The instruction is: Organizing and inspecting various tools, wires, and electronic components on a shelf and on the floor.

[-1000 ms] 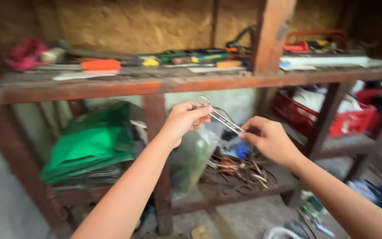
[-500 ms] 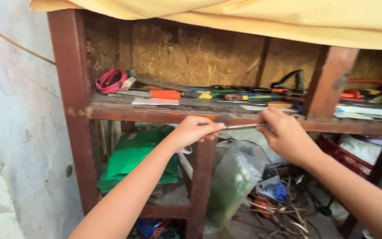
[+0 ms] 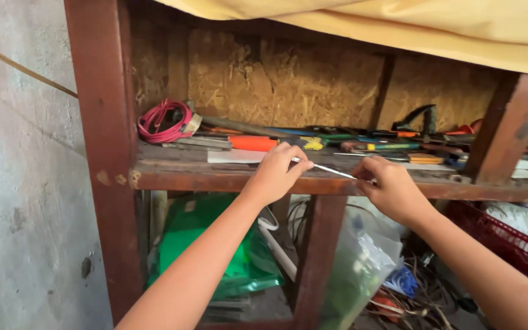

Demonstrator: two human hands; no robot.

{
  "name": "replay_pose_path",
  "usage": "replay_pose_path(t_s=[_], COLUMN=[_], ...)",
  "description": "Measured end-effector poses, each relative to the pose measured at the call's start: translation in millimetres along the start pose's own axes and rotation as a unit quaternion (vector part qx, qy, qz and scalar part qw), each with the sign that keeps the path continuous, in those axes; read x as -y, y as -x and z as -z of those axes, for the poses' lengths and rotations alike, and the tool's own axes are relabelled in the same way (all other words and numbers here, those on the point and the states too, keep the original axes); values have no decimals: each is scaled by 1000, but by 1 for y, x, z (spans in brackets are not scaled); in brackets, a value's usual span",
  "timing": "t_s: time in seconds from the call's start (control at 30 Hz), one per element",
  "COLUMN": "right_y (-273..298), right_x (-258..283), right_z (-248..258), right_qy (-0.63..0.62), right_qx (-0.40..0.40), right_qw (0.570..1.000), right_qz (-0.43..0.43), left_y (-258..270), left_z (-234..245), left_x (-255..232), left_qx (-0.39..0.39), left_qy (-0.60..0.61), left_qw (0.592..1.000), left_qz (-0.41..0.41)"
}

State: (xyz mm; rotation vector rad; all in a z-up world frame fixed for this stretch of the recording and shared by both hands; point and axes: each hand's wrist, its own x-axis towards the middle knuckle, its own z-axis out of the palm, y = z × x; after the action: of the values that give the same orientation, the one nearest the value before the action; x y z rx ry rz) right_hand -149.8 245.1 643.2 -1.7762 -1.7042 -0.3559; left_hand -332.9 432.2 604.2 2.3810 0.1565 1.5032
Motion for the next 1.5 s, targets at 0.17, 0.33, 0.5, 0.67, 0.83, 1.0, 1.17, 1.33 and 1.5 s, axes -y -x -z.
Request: replay_pose_path(t_s=[0.17, 0.33, 0.5, 0.67, 0.83, 1.0, 1.17, 1.33, 1.5], right_y=[-44, -50, -41, -37, -39, -36, -37, -36, -32], right_x=[-18, -38, -48, -40, -39, -28, -27, -17, -9], right_z=[-44, -79, -93, -93, -102, -106, -110, -108, -104], right_qy=[31, -147, -278, -296, -287, -276, -257, -260, -266], right_qx=[-92, -102, -170, -184, -229, -265, -286, -284, -262], right_qw=[989, 981, 932, 923, 920, 914, 916, 915, 917], right_qz=[108, -71, -162, -161, -139, -132, -114, -124, -138], left_y=[-3, 4, 6, 6, 2, 6, 4, 6, 9], left_z=[11, -4, -6, -6, -8, -9, -4, 1, 12], left_x=[29, 34, 33, 31, 30, 31, 29, 33, 33], left_qx=[-75, -118, -123, -142, -143, -141, -131, -142, -133], left_qy=[-144, -220, -234, -219, -256, -259, -226, -157, -69], left_qw=[985, 967, 963, 964, 955, 955, 965, 977, 989], left_qz=[-59, -40, -56, -61, -40, -32, -5, -11, -4])
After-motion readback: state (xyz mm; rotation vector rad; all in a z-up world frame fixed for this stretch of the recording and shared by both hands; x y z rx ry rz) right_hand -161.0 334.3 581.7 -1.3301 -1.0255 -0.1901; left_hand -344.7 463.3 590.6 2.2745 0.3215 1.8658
